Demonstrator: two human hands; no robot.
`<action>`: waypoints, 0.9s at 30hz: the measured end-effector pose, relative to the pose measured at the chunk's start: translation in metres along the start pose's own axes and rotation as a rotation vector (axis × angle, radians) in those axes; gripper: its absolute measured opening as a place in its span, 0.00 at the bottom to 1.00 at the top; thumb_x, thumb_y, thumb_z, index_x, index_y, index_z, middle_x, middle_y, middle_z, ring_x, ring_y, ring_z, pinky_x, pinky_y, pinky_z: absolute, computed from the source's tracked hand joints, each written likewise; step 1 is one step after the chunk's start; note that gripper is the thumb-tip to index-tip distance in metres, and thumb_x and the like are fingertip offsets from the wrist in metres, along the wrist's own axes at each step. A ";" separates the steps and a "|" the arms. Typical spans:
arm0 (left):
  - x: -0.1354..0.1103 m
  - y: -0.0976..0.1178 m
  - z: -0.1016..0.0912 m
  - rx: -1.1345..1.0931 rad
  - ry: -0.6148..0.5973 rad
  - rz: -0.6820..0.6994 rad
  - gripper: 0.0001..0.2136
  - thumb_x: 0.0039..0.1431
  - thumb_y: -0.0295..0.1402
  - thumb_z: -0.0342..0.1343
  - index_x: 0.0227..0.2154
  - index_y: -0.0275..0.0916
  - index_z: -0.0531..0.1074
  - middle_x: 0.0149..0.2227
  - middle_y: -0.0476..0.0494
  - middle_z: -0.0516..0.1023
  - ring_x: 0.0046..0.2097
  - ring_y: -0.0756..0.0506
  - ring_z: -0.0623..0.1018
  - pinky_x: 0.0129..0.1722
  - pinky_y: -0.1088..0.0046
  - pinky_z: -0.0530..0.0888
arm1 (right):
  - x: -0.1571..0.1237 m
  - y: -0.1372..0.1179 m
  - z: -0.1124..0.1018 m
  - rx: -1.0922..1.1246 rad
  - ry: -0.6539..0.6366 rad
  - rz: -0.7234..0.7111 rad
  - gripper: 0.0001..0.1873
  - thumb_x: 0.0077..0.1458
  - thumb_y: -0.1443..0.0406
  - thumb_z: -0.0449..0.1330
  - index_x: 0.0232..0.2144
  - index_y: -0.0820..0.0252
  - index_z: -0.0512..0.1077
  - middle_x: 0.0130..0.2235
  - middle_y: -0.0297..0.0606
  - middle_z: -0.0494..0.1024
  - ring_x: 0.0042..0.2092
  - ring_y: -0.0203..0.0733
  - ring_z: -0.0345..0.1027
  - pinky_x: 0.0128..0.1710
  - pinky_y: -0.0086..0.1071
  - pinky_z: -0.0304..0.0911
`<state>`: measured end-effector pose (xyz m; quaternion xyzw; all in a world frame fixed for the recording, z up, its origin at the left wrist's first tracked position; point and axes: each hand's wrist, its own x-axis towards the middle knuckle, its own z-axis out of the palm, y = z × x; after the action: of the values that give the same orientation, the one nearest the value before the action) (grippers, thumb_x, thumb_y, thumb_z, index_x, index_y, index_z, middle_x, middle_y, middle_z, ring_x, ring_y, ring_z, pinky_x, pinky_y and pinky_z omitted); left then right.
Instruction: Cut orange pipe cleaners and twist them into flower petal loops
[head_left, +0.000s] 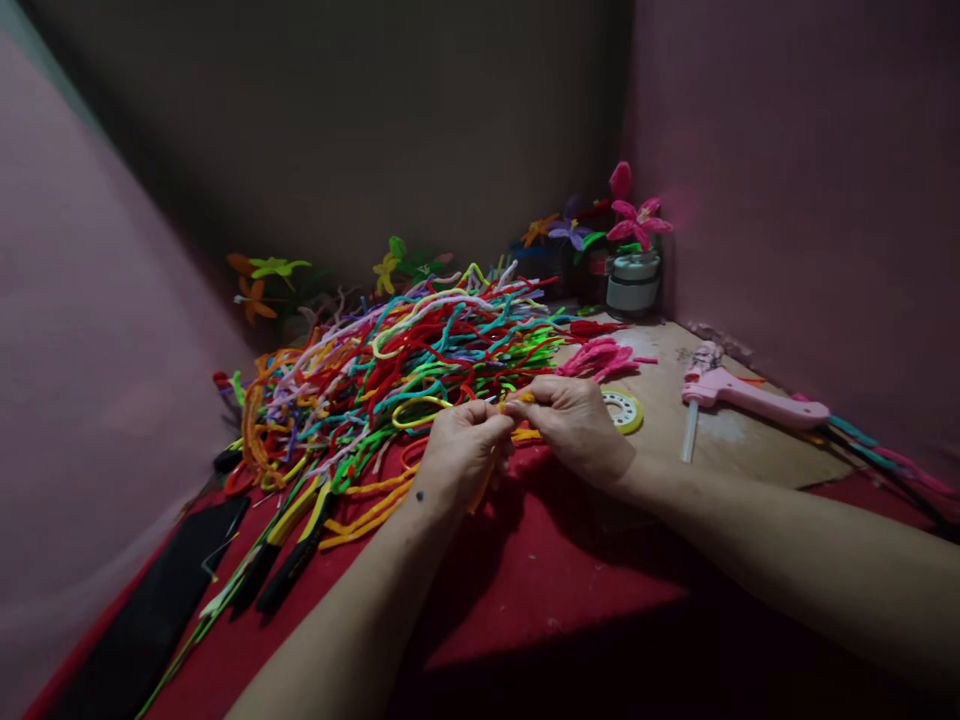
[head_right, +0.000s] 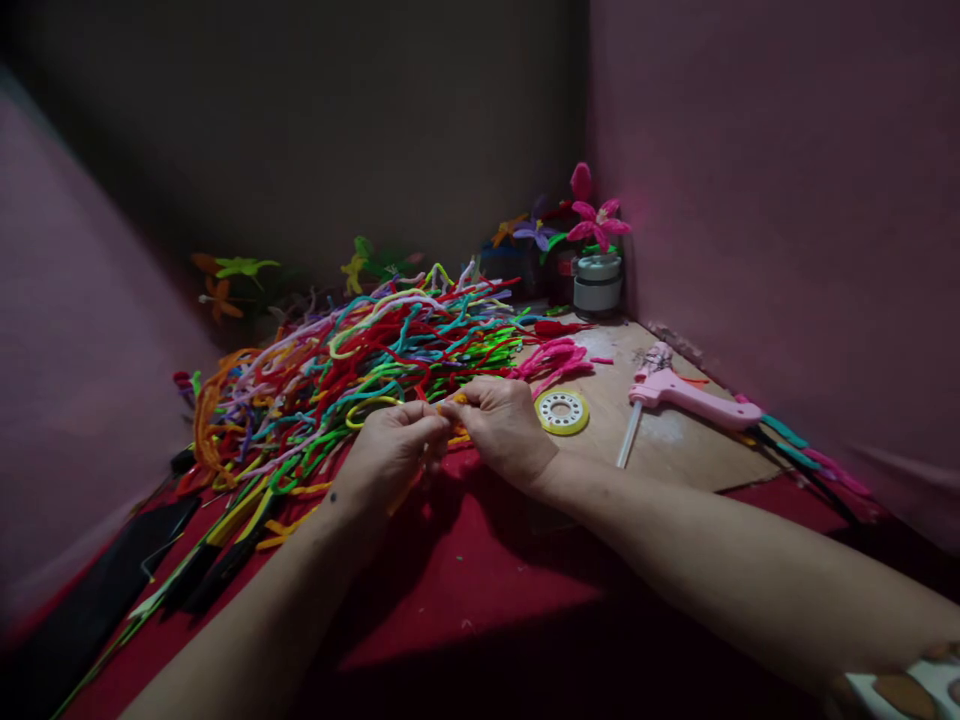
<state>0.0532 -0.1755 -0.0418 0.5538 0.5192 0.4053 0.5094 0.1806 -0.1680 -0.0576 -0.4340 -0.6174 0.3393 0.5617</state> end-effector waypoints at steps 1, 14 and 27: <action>0.000 0.000 0.000 -0.015 0.001 0.000 0.08 0.43 0.29 0.52 0.14 0.37 0.61 0.10 0.54 0.63 0.10 0.55 0.59 0.09 0.80 0.56 | 0.000 -0.001 0.000 -0.019 0.005 -0.021 0.07 0.44 0.66 0.59 0.19 0.63 0.73 0.21 0.33 0.72 0.25 0.32 0.62 0.25 0.26 0.55; 0.001 -0.002 -0.005 -0.052 -0.013 0.025 0.09 0.42 0.30 0.54 0.13 0.36 0.62 0.11 0.54 0.64 0.12 0.55 0.61 0.10 0.79 0.58 | 0.004 0.005 -0.003 -0.086 0.003 -0.063 0.14 0.51 0.60 0.54 0.22 0.63 0.72 0.23 0.35 0.71 0.26 0.34 0.62 0.26 0.28 0.56; 0.004 -0.001 -0.013 -0.183 -0.072 -0.006 0.09 0.42 0.34 0.59 0.24 0.35 0.68 0.19 0.51 0.72 0.19 0.53 0.70 0.19 0.78 0.66 | 0.003 0.006 -0.001 0.505 -0.226 0.299 0.08 0.43 0.64 0.60 0.21 0.64 0.69 0.21 0.31 0.69 0.23 0.29 0.61 0.25 0.26 0.55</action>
<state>0.0412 -0.1700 -0.0407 0.5177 0.4631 0.4293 0.5772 0.1827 -0.1633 -0.0615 -0.3261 -0.5014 0.6066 0.5236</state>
